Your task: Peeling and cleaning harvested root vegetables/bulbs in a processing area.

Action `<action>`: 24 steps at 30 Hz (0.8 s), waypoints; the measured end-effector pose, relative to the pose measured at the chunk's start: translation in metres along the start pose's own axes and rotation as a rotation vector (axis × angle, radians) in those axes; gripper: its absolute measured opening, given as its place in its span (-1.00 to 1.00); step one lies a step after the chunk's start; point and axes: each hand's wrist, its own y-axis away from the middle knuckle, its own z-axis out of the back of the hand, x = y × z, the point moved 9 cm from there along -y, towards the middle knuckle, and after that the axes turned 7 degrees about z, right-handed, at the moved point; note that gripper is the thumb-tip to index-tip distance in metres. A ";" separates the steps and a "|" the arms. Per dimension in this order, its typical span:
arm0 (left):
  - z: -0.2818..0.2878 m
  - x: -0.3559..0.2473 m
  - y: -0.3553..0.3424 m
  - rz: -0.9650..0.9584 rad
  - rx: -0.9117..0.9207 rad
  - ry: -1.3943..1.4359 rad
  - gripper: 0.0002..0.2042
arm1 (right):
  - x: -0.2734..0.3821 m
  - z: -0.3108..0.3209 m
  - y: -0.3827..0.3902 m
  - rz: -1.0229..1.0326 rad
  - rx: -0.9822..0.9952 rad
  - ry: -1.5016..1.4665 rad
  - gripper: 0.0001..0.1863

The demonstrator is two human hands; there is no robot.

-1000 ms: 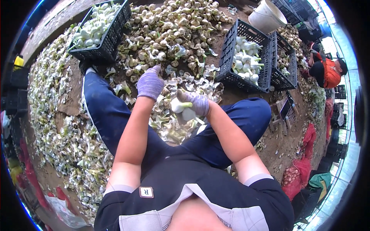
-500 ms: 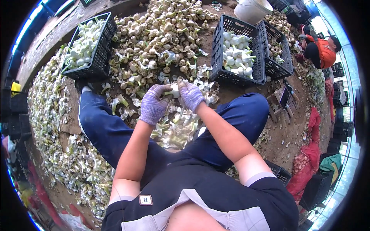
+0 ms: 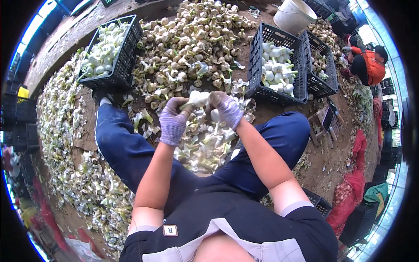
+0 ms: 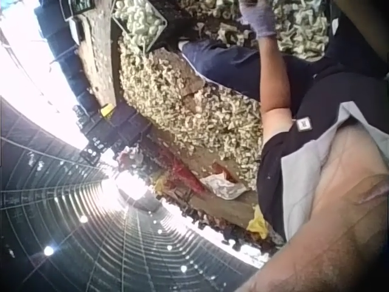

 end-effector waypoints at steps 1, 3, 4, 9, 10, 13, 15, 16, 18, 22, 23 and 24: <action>-0.010 -0.005 0.002 -0.060 0.048 -0.094 -0.84 | -0.002 -0.001 -0.001 0.079 -0.045 0.080 -0.48; -0.015 -0.005 0.004 -0.049 0.083 -0.174 -0.84 | -0.014 -0.004 0.002 -0.024 0.039 0.047 -0.55; -0.013 0.004 0.003 0.071 0.103 0.021 -0.84 | -0.011 0.000 0.001 -0.036 -0.011 -0.072 -0.60; 0.003 0.023 0.007 0.429 0.051 0.586 -0.92 | -0.008 0.021 -0.007 -0.093 -0.278 -0.520 -0.65; 0.005 0.028 0.005 0.449 0.076 0.594 -0.92 | -0.004 0.026 -0.010 -0.027 -0.310 -0.382 -0.67; -0.032 0.042 0.018 0.603 0.222 0.641 -0.87 | -0.018 0.048 -0.006 0.164 -0.393 -0.157 -0.74; -0.042 0.059 0.032 0.689 0.283 0.619 -0.86 | -0.001 0.028 0.005 0.217 -0.428 0.069 -0.71; -0.054 0.062 0.034 0.671 0.328 0.679 -0.83 | -0.023 0.023 0.005 0.113 -0.418 -0.108 -0.69; -0.049 0.066 0.032 0.584 0.313 0.643 -0.81 | -0.040 0.015 -0.002 0.033 -0.352 -0.079 -0.66; -0.008 0.074 0.027 0.623 0.091 0.533 -0.82 | -0.050 -0.013 -0.014 -0.094 -0.269 -0.224 -0.67; -0.003 0.072 0.027 0.625 0.087 0.528 -0.82 | -0.053 -0.015 -0.015 -0.097 -0.268 -0.230 -0.67; 0.007 0.062 0.023 0.591 0.004 0.560 -0.85 | -0.058 -0.009 -0.016 -0.116 -0.292 -0.171 -0.67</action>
